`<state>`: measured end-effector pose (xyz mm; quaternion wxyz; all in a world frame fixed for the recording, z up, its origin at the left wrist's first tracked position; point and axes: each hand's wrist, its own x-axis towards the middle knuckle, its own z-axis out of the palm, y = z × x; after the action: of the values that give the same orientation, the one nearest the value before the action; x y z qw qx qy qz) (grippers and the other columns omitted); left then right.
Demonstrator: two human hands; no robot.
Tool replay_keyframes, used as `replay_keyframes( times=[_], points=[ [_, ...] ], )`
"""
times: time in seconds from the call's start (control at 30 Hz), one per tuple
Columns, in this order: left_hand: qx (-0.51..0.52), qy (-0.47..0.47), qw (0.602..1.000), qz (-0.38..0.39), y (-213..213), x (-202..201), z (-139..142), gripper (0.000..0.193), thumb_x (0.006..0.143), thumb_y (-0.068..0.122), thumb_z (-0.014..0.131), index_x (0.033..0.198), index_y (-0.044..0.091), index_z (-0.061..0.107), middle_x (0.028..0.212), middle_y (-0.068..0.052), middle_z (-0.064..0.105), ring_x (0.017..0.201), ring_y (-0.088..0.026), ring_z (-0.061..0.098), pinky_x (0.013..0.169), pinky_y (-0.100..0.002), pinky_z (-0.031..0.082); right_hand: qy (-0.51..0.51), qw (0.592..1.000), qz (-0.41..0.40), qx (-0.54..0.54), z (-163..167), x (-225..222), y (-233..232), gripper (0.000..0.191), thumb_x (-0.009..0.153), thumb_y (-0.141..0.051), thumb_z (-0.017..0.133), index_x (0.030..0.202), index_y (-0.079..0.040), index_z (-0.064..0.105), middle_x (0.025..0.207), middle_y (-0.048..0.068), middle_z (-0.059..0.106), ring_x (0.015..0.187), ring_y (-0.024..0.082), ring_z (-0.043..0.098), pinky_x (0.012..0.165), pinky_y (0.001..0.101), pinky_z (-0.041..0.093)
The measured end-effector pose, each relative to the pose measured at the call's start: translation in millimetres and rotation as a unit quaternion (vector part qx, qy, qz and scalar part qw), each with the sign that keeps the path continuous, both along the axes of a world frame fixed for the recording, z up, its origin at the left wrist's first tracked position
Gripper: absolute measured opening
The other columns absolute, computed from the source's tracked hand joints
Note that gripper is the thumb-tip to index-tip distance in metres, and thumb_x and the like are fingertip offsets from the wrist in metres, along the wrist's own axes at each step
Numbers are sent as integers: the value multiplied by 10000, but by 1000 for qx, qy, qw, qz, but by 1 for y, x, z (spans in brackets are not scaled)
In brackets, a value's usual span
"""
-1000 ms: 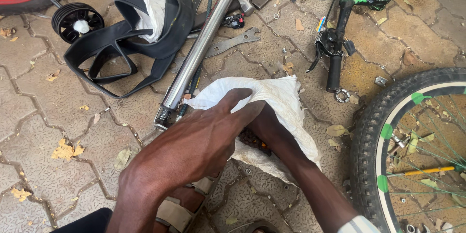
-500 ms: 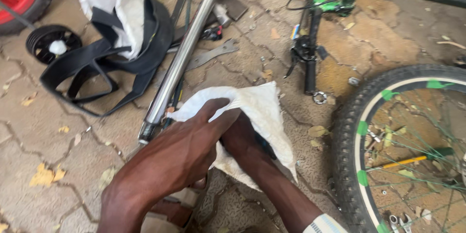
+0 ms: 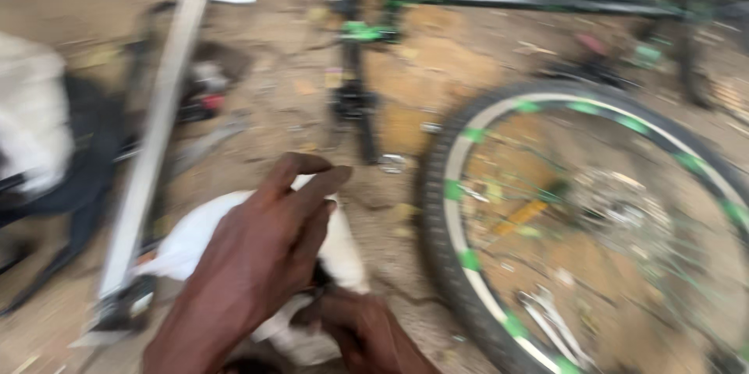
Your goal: The person works on a bicycle wheel lying on the paved ground, using their hands to loosen and adjust the hub and brake rotor bolts, then wipes parts with a cloth and uses a wrench on the wheel spokes and rim. They handle small hardware pieces and reach into a bag of tools and parts during the work.
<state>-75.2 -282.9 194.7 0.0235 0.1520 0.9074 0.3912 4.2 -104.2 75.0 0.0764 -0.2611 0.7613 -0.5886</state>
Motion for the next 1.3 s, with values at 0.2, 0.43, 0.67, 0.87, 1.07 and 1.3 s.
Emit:
replay_keyframes(
  times=[0.2, 0.43, 0.67, 0.87, 1.07, 1.3],
  points=[
    [227, -44, 969, -85, 127, -27, -42, 226, 955, 176, 642, 1149, 80, 708, 928, -83, 744, 723, -170, 684, 611, -329, 539, -221, 958, -165, -80, 15, 52, 101, 110, 1005, 29, 624, 1085, 35, 699, 1052, 143, 753, 1067, 224, 743, 973, 380, 597],
    [280, -109, 941, -153, 333, -32, -135, 251, 923, 255, 653, 1090, 69, 673, 1017, -59, 711, 879, -163, 706, 745, -331, 593, -245, 874, -393, -143, 13, 109, 184, 185, 933, -34, 621, 1072, 14, 733, 1019, 138, 781, 1015, 238, 752, 942, 382, 602],
    [212, -106, 971, -29, 421, -27, -175, 290, 956, 281, 672, 1121, 83, 539, 1050, -135, 663, 925, -265, 678, 800, -466, 563, -189, 836, -515, 13, 20, 126, 220, 154, 901, -62, 702, 1013, 14, 776, 938, 130, 768, 953, 215, 716, 885, 359, 558],
    [301, -127, 945, -19, 415, -21, -192, 449, 923, 299, 674, 1221, 61, 438, 1012, -133, 694, 831, -281, 720, 758, -471, 570, -142, 761, -610, 165, 34, 84, 271, 256, 918, -195, 688, 1104, -35, 763, 969, 111, 763, 912, 209, 702, 854, 354, 553],
    [263, -189, 945, -42, 412, -20, -200, 381, 951, 391, 656, 1142, 92, 517, 851, -80, 738, 750, -273, 730, 712, -445, 567, -24, 748, -612, 257, 14, 12, 351, 221, 950, -180, 700, 1131, -66, 756, 1038, 101, 785, 908, 185, 734, 828, 337, 575],
    [300, -130, 944, -28, 415, -12, -208, 340, 922, 397, 681, 932, 68, 595, 754, -87, 719, 664, -265, 693, 639, -442, 521, 23, 762, -595, 252, -22, -7, 368, 161, 901, -99, 767, 1058, -66, 789, 985, 70, 744, 889, 170, 703, 780, 319, 560]
  ],
)
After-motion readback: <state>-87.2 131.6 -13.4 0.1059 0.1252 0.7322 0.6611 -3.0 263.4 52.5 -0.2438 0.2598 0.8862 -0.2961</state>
